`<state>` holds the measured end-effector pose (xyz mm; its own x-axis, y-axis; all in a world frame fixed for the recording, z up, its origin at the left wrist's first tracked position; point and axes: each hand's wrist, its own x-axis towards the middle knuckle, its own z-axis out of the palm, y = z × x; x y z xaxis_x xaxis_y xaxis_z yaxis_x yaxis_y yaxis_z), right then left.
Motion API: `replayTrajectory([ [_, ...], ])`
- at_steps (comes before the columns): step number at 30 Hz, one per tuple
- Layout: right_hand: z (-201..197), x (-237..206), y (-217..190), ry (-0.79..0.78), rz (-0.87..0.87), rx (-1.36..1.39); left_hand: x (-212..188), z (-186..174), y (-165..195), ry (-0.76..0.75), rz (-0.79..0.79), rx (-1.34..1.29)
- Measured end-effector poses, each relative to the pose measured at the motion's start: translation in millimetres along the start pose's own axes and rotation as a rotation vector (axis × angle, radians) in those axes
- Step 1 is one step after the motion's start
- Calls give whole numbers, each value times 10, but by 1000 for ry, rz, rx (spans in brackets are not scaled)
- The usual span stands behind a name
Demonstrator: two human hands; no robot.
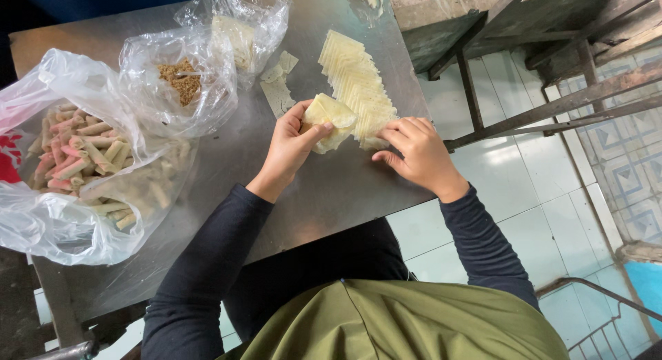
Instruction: The person sits at a metal table and peels thin sheets one at a time from a block of dried food, stacking the separated sheets on the table. They then sprinkle a brown powdery substance over a sheet from a plastic bag and fold and press the pieces together by hand.
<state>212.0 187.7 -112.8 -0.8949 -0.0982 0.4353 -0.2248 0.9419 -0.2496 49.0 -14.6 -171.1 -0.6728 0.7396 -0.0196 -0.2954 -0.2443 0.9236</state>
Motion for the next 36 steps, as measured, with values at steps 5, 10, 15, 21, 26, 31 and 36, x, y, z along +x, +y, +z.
replayTrajectory([
  [5,9,117,-192,168,45,189,-6,35,-46,-77,9,138],
  [10,103,215,-252,82,83,281,-36,59,-18,-202,-4,169],
  [15,294,188,-70,101,467,726,-47,58,64,-200,-7,159],
  [21,282,102,352,195,876,1603,-61,42,103,-162,-36,147],
  [26,196,-31,267,339,543,746,-37,30,82,-102,15,187],
  [31,134,-191,68,83,143,32,-29,26,22,-73,39,214],
  [36,91,-241,1,-10,131,24,-33,29,-2,-64,58,223],
])
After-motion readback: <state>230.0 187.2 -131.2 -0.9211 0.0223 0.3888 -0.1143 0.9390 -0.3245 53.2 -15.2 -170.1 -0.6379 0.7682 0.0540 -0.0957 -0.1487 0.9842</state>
